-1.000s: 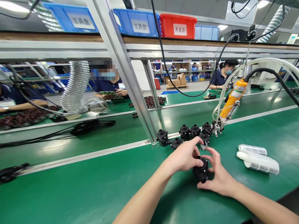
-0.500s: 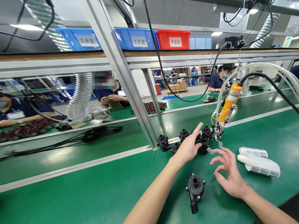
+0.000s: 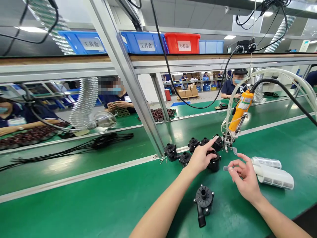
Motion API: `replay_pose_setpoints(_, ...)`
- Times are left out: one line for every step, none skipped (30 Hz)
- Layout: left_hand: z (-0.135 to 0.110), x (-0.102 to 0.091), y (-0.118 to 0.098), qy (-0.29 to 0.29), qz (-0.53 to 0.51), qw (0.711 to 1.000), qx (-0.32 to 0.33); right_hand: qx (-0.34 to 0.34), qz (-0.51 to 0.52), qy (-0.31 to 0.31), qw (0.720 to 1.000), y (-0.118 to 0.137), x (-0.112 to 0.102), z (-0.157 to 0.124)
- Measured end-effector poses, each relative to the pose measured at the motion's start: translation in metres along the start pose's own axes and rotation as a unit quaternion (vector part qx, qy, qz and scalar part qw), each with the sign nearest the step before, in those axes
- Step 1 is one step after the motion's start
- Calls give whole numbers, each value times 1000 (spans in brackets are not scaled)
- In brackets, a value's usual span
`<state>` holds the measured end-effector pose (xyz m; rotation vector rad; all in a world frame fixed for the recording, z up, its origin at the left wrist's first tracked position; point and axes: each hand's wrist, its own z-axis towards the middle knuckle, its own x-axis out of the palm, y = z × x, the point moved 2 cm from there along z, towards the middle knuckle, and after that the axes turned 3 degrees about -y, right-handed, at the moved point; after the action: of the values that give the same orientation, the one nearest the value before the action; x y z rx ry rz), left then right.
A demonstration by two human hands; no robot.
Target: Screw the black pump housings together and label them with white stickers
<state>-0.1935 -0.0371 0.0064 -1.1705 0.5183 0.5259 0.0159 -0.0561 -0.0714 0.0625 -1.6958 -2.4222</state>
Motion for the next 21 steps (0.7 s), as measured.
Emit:
replay_pose_setpoints(-2, -3, -1, 3, 2, 1000, -19, 4, -2, 6, 1000, -1, -1, 0)
replay_pose_setpoints(-4, -5, -2, 11, 0, 999, -39, 10, -4, 14, 1000, -1, -1, 0)
replay_pose_setpoints(-6, -7, -3, 21, -4, 998, -59, 16, -5, 26, 1000, -2, 0, -1)
replay_pose_setpoints(-8, -8, -4, 32, -8, 996, -79, 23, -6, 40, 999, -3, 0, -2)
replay_pose_setpoints(-9, -9, -4, 42, -12, 994, -97, 32, -7, 55, 998, -4, 2, -2)
replay_pose_setpoints(-10, -8, -3, 47, -16, 993, -111, 41, -10, 70, 997, -5, 4, -3)
replay_pose_setpoints(-10, -8, -2, 47, -20, 991, -120, 50, -13, 83, 995, -6, 6, -4)
replay_pose_setpoints(-9, -6, -1, 42, -25, 991, -127, 58, -16, 94, 994, -7, 7, -4)
replay_pose_setpoints(-8, -5, 1, 38, -31, 990, -131, 65, -20, 101, 993, -8, 9, -5)
replay_pose_setpoints(-8, -3, 2, 36, -39, 990, -131, 71, -24, 105, 992, -9, 11, -5)
replay_pose_setpoints(-7, -2, 4, 34, -47, 990, -131, 77, -25, 107, 991, -10, 13, -5)
replay_pose_setpoints(-6, -1, 5, 32, -55, 989, -132, 81, -25, 107, 991, -11, 14, -4)
replay_pose_setpoints(-6, 0, 7, 30, -62, 989, -134, 84, -23, 107, 990, -12, 16, -4)
replay_pose_setpoints(-6, 0, 8, 29, -70, 988, -137, 86, -20, 107, 990, -13, 18, -3)
replay_pose_setpoints(-6, 0, 8, 29, -78, 987, -140, 87, -16, 107, 990, -14, 19, -2)
replay_pose_setpoints(-6, -1, 9, 29, -85, 986, -143, 88, -13, 108, 990, -15, 21, -1)
replay_pose_setpoints(-6, -1, 10, 29, -91, 985, -145, 89, -10, 110, 990, -15, 23, -1)
replay_pose_setpoints(-6, -2, 10, 30, -96, 984, -146, 90, -9, 114, 989, -15, 24, 0)
replay_pose_setpoints(-6, -2, 10, 32, -99, 984, -147, 90, -10, 118, 989, -16, 25, 0)
replay_pose_setpoints(-6, -2, 11, 34, -101, 983, -147, 89, -11, 121, 989, -16, 26, 0)
replay_pose_setpoints(-6, -2, 12, 35, -103, 983, -147, 87, -12, 123, 989, -16, 27, 0)
